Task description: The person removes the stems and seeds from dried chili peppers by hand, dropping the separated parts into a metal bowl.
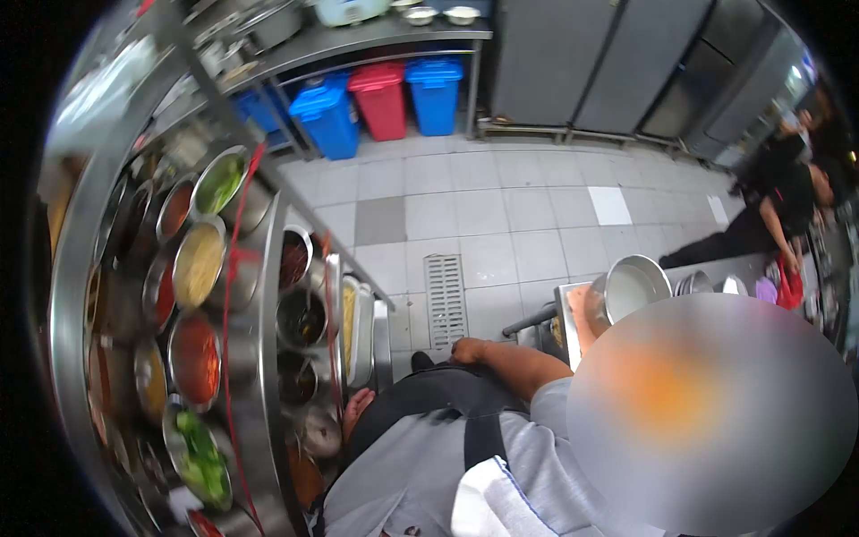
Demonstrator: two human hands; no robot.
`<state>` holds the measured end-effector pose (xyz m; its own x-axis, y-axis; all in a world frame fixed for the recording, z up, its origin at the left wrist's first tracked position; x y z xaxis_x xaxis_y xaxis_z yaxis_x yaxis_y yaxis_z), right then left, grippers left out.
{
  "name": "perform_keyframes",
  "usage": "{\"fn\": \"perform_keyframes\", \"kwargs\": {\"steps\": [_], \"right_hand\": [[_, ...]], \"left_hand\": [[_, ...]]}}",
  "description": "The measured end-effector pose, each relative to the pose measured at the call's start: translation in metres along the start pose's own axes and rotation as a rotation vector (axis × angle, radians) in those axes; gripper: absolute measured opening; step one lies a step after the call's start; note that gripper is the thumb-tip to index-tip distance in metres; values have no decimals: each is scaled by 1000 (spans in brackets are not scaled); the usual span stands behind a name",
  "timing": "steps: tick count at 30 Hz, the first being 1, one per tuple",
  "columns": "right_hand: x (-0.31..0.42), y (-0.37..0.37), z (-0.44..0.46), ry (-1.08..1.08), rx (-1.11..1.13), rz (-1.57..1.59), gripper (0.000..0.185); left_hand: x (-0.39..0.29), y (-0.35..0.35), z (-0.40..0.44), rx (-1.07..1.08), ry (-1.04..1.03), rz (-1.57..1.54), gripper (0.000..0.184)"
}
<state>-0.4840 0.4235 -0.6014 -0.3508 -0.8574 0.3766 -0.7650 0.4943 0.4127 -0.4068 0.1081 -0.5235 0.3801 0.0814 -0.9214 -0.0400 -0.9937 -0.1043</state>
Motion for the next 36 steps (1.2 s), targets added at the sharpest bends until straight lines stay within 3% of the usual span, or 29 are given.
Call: {"fn": "perform_keyframes", "kwargs": {"steps": [4,5,7,9,11,13,16,21,28,33,35,36], "right_hand": [[3,37,15,-113,64,198,42],[-1,47,18,-143,83,279,40],[-4,81,30,-36,1,311,38],[-23,99,97,35,-155,206,41],[-40,136,142,27,-253,346,45],[-48,198,127,-67,-372,445,45],[-65,278,98,-36,-571,628,41],[-125,356,46,-64,-759,908,40],[-252,350,55,-465,-881,1092,41],[-288,333,47,-661,-693,1217,41],[-259,338,-2,-523,-764,1857,43],[-257,339,-12,-539,-772,1872,43]], "left_hand": [[-36,-34,65,100,-3,105,44],[-21,-30,99,258,-32,162,40],[-32,-49,160,430,-15,249,39],[-34,-75,211,553,11,329,38],[-45,-109,252,636,22,402,37],[-69,-139,291,704,26,489,36],[-99,-188,351,782,12,594,35],[-112,-272,447,918,30,711,32],[-127,-402,582,1105,72,836,29],[-135,-473,682,1171,87,888,27],[-124,-500,707,1182,103,894,26],[-120,-510,720,1186,111,907,25]]}}
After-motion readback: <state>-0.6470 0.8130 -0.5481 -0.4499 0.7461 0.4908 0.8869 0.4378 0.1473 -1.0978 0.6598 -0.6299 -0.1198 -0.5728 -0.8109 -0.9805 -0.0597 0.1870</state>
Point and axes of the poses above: each hand's wrist, its own z-axis towards the middle knuckle, its own y-axis out of the back of the hand, x = y × z, the point moved 5 cm from there along z, towards the middle knuckle, and after that the axes turned 13 degrees about -y, right-handed, at the moved point
